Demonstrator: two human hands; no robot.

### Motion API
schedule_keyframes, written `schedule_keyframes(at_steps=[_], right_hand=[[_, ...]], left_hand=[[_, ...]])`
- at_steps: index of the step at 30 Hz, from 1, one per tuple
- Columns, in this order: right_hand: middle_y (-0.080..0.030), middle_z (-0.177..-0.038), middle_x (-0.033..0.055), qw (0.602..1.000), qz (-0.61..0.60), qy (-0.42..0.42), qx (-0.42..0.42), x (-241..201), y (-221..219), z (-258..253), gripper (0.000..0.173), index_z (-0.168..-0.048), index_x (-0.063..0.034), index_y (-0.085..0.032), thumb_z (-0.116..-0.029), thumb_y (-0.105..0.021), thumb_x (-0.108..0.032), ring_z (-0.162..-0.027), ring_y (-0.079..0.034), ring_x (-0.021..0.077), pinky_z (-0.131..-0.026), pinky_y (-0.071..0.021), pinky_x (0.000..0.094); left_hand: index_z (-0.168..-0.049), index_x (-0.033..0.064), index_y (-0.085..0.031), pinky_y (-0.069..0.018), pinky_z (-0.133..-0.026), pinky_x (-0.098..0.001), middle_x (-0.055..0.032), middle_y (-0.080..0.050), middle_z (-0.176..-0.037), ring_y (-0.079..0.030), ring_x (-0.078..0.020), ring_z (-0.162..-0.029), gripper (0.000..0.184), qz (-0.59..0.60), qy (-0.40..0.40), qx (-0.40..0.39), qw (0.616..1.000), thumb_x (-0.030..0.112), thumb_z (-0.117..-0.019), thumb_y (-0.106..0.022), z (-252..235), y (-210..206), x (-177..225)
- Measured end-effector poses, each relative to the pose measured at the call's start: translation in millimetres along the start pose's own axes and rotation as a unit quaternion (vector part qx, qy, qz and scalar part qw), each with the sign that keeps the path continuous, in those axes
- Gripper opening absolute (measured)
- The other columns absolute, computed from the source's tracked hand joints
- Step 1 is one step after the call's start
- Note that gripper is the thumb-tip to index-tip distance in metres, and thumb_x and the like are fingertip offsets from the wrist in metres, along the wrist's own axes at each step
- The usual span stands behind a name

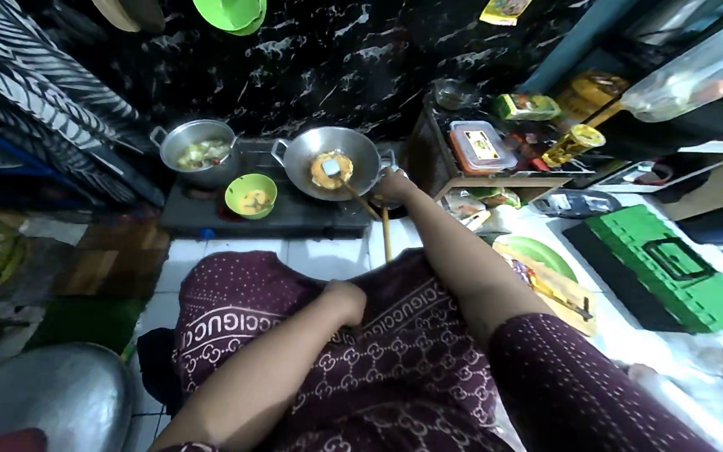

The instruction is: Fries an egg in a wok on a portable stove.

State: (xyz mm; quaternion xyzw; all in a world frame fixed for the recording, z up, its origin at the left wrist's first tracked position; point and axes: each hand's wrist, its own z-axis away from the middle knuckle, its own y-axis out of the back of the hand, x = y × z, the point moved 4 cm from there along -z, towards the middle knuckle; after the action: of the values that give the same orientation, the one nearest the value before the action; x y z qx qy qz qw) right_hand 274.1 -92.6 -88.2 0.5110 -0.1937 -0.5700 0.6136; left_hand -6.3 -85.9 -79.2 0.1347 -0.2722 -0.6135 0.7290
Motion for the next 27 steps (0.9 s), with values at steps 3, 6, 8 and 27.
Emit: schedule_keyframes(at_steps=[3, 6, 8, 27], right_hand=[[-0.034, -0.157, 0.0347, 1.0, -0.004, -0.001, 0.002, -1.4, 2.7, 3.4, 0.073, -0.155, -0.0098, -0.04, -0.0961, -0.07, -0.04, -0.131, -0.053, 0.0516, -0.102, -0.0476, 0.0693], [-0.033, -0.158, 0.0346, 1.0, 0.009, -0.002, 0.001, -6.3, 5.3, 7.9, 0.075, -0.156, -0.0075, -0.037, -0.0961, -0.069, -0.04, -0.131, -0.054, 0.0511, -0.102, -0.0478, 0.0683], [-0.033, -0.158, 0.0337, 1.0, 0.016, 0.002, 0.001, -8.5, 4.8, 7.8, 0.076, -0.157, -0.0077, -0.038, -0.0952, -0.07, -0.039, -0.132, -0.053, 0.0511, -0.102, -0.0475, 0.0686], [-0.027, -0.161, 0.0343, 0.996, 0.091, 0.016, 0.0, -24.0, 1.5, 12.0, 0.075, -0.158, -0.0071, -0.037, -0.0948, -0.071, -0.03, -0.124, -0.057, 0.055, -0.097, -0.0489, 0.0709]], left_hand=[[-0.12, -0.0042, -0.065, -0.0482, -0.093, -0.0686, -0.0262, -0.066, -0.122, -0.062, -0.0459, -0.116, 0.032, -0.002, 0.005, -0.004, 1.0, 0.015, -0.0947, -0.065, -0.9, -1.1, 0.0], [-0.12, -0.0041, -0.065, -0.0485, -0.092, -0.0683, -0.026, -0.066, -0.121, -0.063, -0.0455, -0.116, 0.032, -0.001, 0.008, -0.006, 1.0, 0.015, -0.0947, -0.065, -1.2, -1.9, 0.3], [-0.119, -0.0041, -0.065, -0.0488, -0.092, -0.0679, -0.0256, -0.066, -0.121, -0.063, -0.0449, -0.115, 0.032, -0.001, 0.012, -0.007, 1.0, 0.016, -0.0945, -0.066, -1.0, -3.2, 1.2], [-0.12, -0.0027, -0.065, -0.0476, -0.095, -0.0674, -0.0245, -0.067, -0.121, -0.063, -0.0446, -0.116, 0.029, 0.015, 0.013, -0.003, 1.0, 0.011, -0.0945, -0.064, 0.3, -4.3, 3.3]])
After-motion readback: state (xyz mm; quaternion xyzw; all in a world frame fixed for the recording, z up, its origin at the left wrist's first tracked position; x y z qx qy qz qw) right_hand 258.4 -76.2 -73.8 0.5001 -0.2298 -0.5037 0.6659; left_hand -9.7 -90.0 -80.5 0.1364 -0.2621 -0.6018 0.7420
